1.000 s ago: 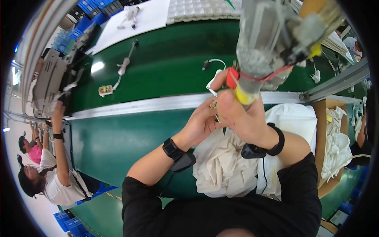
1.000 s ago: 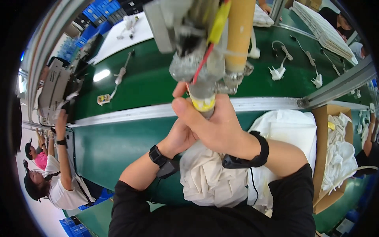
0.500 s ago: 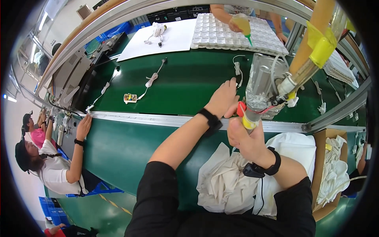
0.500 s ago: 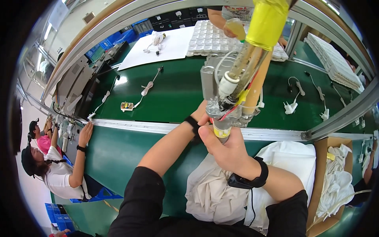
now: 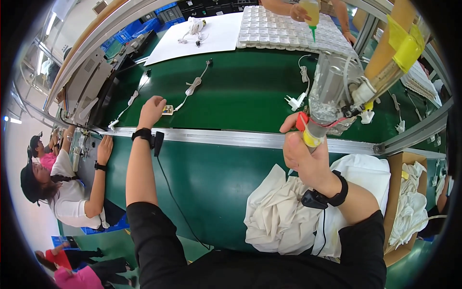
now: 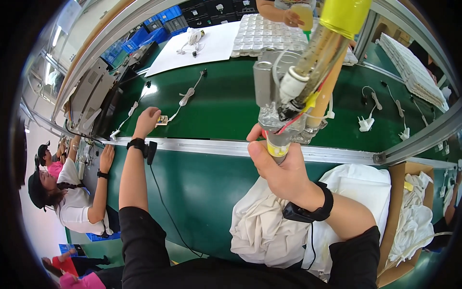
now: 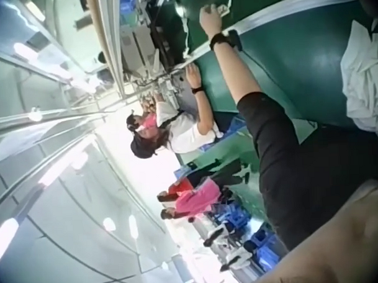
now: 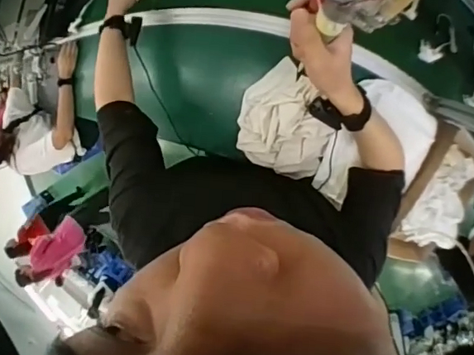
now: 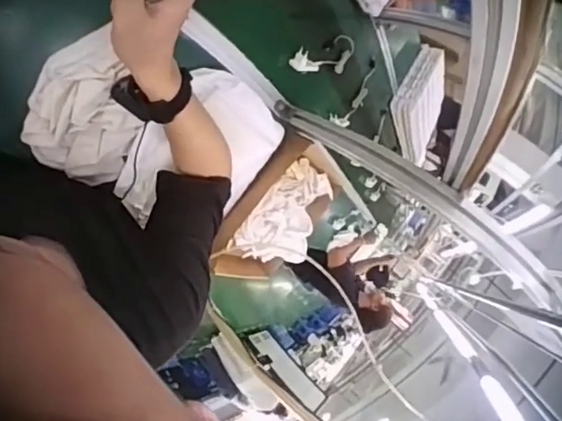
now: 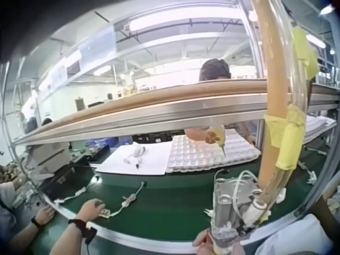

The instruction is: The person picks up a circuit board from the conveyor belt, applies glue to its components using a handheld dispenser, and then places it back on the belt.

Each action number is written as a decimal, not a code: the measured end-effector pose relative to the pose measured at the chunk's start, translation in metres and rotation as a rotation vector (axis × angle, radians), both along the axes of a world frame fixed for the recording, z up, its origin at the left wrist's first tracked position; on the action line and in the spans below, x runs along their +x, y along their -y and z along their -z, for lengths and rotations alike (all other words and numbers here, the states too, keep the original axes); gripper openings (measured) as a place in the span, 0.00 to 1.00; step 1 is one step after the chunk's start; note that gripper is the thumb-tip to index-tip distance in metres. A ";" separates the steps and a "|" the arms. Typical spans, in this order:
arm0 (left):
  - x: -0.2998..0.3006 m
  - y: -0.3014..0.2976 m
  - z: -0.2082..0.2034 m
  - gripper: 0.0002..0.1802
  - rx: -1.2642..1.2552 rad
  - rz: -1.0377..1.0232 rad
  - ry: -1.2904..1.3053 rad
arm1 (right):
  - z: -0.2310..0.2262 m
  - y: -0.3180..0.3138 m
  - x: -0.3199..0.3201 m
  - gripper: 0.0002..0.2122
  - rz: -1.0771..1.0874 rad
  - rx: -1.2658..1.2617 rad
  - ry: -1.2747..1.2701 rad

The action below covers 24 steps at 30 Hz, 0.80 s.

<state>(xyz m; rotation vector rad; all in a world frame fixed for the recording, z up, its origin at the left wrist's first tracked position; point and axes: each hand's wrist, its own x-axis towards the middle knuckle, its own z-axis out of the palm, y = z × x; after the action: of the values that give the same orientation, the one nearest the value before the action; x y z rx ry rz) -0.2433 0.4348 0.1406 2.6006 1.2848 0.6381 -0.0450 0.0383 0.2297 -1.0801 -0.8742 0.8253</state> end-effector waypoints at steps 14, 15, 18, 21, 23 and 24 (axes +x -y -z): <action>0.069 0.126 -0.031 0.20 -0.837 0.274 0.319 | -0.006 -0.004 -0.004 0.13 0.028 -0.013 0.024; 0.079 0.143 -0.029 0.21 -0.939 0.301 0.376 | -0.006 -0.005 -0.004 0.13 0.022 -0.004 0.022; 0.108 0.203 -0.020 0.20 -1.255 0.409 0.501 | -0.008 -0.006 0.001 0.12 0.065 -0.002 0.021; 0.112 0.254 -0.008 0.17 -1.725 0.438 0.663 | -0.011 -0.009 0.006 0.12 0.126 0.012 0.003; 0.107 0.286 0.002 0.16 -2.039 0.413 0.780 | -0.008 -0.008 0.014 0.12 0.137 0.044 0.055; 0.105 0.302 0.005 0.16 -2.044 0.424 0.788 | -0.005 -0.007 0.018 0.12 0.146 0.056 0.083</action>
<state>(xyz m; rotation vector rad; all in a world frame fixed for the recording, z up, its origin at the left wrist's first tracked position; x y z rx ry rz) -0.1380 0.1330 0.1355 0.6526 0.3880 0.0029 -0.0268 0.0454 0.2351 -1.1210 -0.8721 0.6352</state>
